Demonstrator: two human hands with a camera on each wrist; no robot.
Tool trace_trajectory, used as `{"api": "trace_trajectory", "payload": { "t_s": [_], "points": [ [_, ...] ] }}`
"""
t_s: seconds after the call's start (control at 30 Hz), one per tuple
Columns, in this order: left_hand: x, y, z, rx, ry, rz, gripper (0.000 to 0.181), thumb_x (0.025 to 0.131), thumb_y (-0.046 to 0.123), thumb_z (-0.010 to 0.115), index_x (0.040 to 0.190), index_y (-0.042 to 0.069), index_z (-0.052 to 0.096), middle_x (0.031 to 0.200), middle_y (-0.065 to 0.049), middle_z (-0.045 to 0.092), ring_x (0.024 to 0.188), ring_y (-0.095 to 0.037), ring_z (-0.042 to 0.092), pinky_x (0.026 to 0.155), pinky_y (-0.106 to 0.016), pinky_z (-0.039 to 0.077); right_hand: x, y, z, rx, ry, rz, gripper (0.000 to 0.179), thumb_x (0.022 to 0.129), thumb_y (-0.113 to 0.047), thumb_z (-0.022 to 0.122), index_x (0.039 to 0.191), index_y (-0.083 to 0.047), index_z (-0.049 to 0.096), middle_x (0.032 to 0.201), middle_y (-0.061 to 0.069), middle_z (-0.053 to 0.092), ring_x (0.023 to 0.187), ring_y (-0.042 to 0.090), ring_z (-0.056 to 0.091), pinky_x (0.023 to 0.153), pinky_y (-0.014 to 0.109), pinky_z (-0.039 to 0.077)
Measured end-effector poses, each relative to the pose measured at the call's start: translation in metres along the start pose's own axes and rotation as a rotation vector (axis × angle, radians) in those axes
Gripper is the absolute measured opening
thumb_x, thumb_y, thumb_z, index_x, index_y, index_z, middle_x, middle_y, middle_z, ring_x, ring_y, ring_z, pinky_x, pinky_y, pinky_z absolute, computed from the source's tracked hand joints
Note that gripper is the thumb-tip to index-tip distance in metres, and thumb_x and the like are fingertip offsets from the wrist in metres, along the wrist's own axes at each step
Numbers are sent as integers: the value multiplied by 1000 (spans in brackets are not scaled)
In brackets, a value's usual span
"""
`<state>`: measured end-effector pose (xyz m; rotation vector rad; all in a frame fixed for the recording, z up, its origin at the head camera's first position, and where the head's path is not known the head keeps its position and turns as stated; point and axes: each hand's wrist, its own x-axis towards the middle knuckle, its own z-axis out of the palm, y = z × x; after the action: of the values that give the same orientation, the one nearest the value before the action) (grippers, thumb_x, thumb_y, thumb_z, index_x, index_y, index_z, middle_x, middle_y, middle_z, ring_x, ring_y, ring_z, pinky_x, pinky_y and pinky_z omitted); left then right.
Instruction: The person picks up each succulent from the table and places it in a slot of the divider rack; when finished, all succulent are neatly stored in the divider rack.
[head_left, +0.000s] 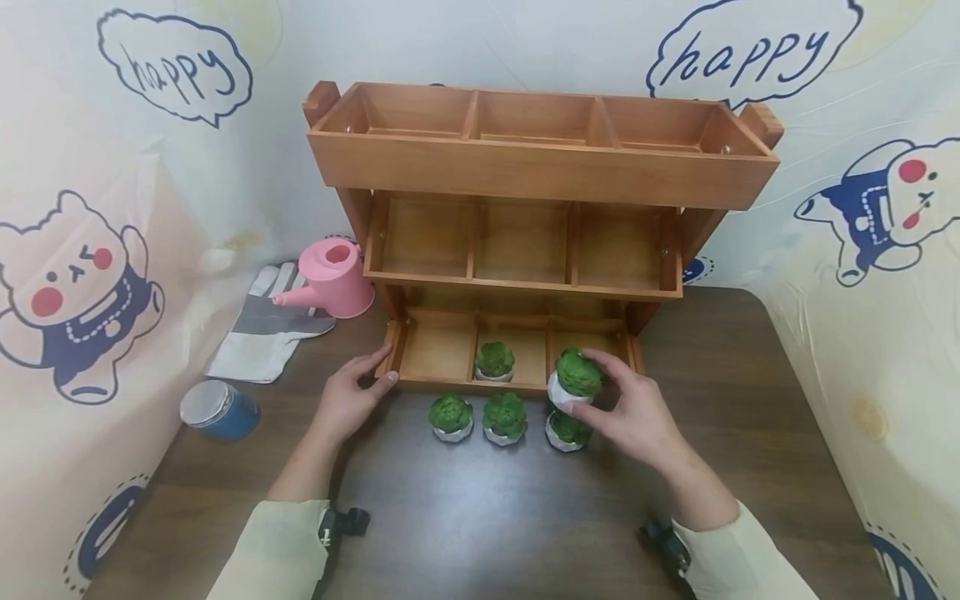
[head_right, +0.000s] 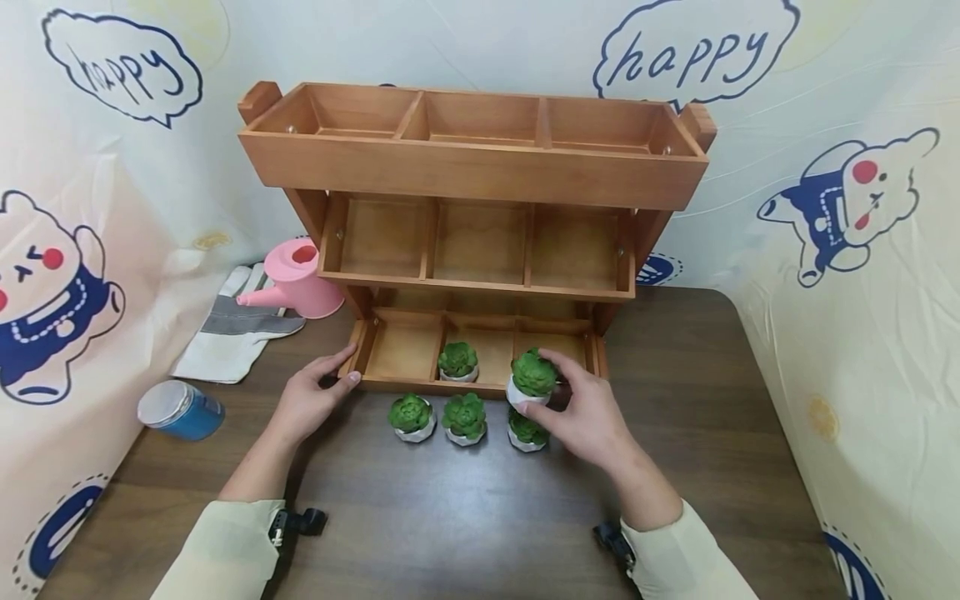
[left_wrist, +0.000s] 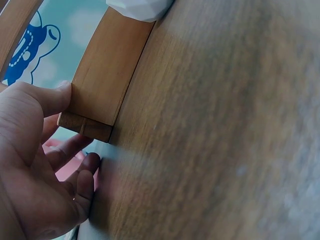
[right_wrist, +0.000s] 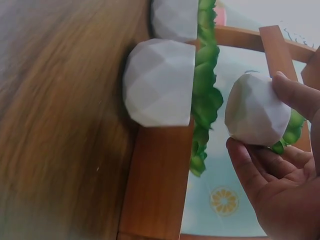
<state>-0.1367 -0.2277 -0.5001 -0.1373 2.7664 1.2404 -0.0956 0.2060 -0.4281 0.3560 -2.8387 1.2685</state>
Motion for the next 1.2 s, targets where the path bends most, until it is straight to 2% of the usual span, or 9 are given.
{"api": "trace_trajectory", "payload": {
  "t_s": [0.27,0.8,1.03,1.2],
  "points": [
    [0,1,0,-1,0,2,61,98,47,69,154,31,52,154,-15,51,141,-40,46,113,-67,36,10,-14,14,63,-14,-52,75,80,-24,92,145,-15,55,125,8,70,102,28,74,87,49,61],
    [1,0,-1,-10,-9,-7,62,98,52,68,154,34,51,156,-14,49,143,-40,45,113,-67,35,32,-39,43,80,-56,-89,75,82,-28,90,147,-16,55,119,5,71,99,25,72,84,49,61],
    [0,0,-1,-12,-7,-3,62,98,51,68,154,33,51,155,-14,50,142,-40,46,113,-67,36,40,-52,58,66,-84,-118,75,82,-33,90,147,-21,55,121,1,71,108,23,72,92,44,59],
    [1,-1,0,-12,-4,6,61,98,49,69,154,33,52,155,-14,50,142,-40,46,113,-67,36,48,-61,69,44,-92,-137,74,81,-35,91,145,-20,56,122,1,71,108,21,71,92,41,59]
  ]
}}
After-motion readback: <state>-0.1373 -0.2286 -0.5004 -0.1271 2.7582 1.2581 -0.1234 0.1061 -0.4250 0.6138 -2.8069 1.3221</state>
